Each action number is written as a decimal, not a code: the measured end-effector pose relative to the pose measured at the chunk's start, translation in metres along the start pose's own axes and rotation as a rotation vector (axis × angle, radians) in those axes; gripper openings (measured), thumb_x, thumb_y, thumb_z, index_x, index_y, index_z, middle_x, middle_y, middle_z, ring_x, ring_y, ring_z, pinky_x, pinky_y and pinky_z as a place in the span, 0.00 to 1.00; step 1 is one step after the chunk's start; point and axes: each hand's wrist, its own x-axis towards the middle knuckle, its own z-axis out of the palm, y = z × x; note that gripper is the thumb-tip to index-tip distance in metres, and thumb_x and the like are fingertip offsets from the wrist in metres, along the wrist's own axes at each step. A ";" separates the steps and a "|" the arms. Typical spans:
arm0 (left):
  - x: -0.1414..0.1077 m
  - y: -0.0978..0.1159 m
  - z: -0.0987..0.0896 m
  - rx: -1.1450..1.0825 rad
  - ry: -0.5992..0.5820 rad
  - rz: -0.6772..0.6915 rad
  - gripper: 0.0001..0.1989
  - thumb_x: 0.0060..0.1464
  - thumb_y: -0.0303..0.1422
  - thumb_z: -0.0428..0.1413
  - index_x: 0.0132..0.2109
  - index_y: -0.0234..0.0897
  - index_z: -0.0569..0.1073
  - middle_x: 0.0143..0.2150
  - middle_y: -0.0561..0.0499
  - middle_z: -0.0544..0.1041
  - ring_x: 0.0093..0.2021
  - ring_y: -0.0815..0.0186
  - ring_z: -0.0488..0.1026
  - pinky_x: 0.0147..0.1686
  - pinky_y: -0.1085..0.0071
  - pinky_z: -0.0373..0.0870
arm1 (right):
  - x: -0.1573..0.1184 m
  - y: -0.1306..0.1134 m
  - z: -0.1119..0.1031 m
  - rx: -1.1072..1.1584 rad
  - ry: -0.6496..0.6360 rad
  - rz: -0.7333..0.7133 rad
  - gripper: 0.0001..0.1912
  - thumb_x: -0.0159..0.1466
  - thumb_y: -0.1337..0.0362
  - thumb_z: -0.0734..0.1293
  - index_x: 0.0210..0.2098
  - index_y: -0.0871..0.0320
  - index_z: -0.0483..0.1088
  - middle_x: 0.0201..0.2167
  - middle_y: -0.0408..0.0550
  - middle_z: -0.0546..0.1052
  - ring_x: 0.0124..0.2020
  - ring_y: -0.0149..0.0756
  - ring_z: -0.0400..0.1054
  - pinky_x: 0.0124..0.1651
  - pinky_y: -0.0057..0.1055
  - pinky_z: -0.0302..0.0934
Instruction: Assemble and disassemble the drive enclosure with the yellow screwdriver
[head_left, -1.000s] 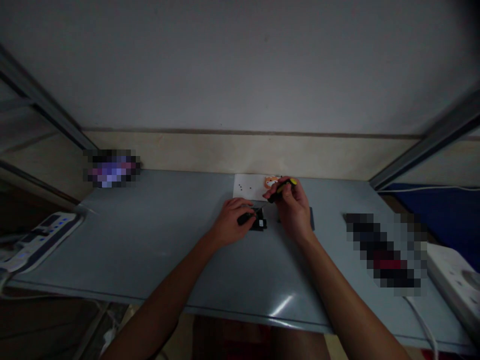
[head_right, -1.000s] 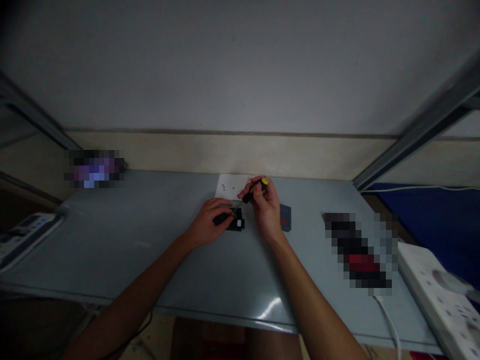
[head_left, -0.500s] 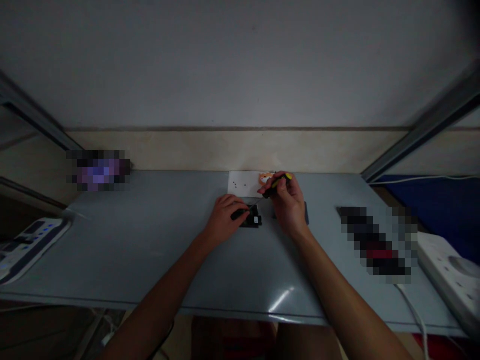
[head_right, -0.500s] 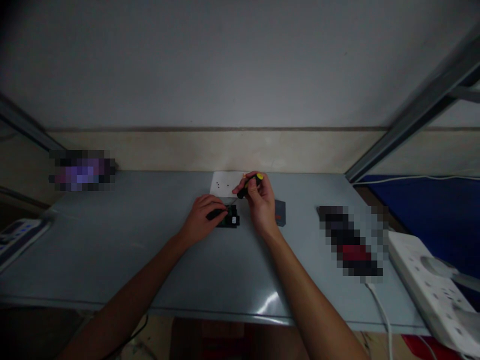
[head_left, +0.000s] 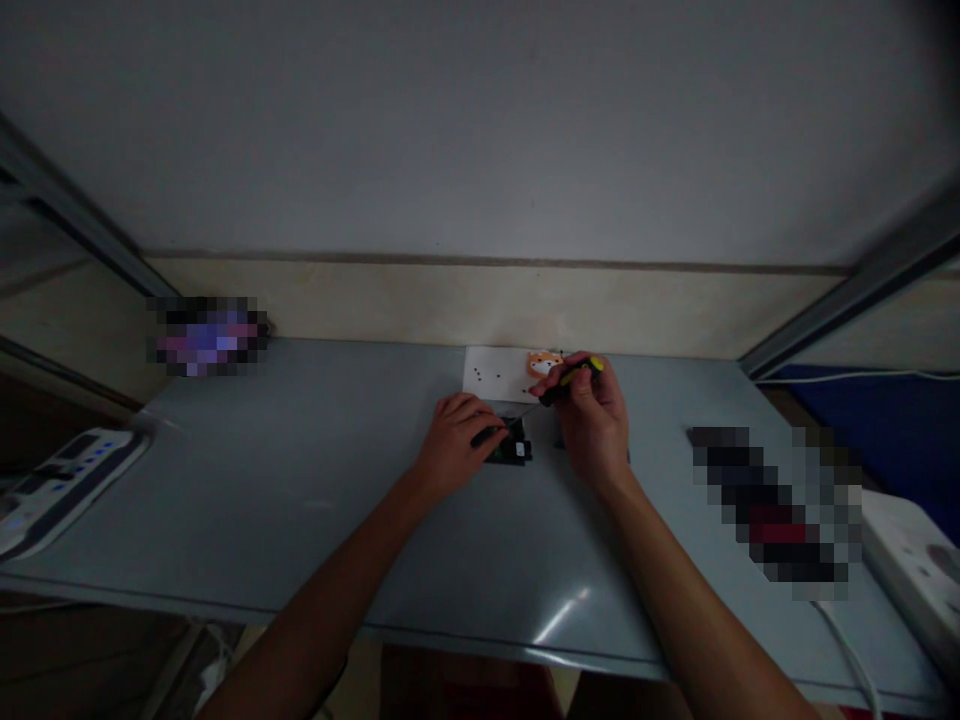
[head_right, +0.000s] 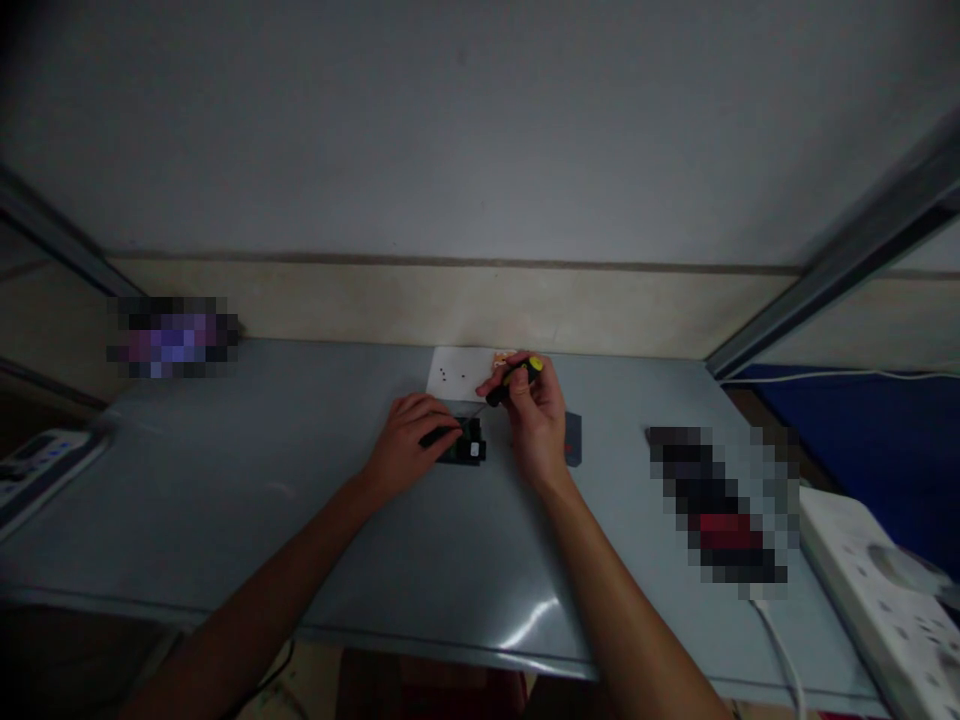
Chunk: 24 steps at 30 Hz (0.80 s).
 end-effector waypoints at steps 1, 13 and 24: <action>0.000 0.000 0.000 -0.003 0.000 -0.003 0.04 0.66 0.36 0.62 0.43 0.42 0.81 0.42 0.51 0.82 0.49 0.60 0.75 0.54 0.57 0.66 | 0.000 -0.001 0.001 0.011 0.006 0.006 0.11 0.70 0.50 0.67 0.44 0.48 0.67 0.33 0.42 0.72 0.35 0.36 0.72 0.46 0.40 0.70; -0.001 0.002 0.001 0.007 -0.009 -0.021 0.06 0.66 0.36 0.62 0.43 0.42 0.82 0.42 0.50 0.83 0.49 0.59 0.75 0.54 0.57 0.67 | -0.003 -0.004 0.002 0.025 -0.024 -0.008 0.10 0.70 0.51 0.68 0.44 0.48 0.68 0.35 0.42 0.73 0.34 0.35 0.73 0.45 0.38 0.70; -0.002 0.003 0.002 -0.001 0.016 0.013 0.05 0.66 0.35 0.62 0.42 0.40 0.81 0.41 0.51 0.82 0.48 0.60 0.75 0.53 0.58 0.66 | -0.003 -0.002 0.002 0.062 -0.035 -0.019 0.09 0.70 0.53 0.69 0.44 0.50 0.70 0.34 0.41 0.74 0.34 0.32 0.74 0.44 0.35 0.69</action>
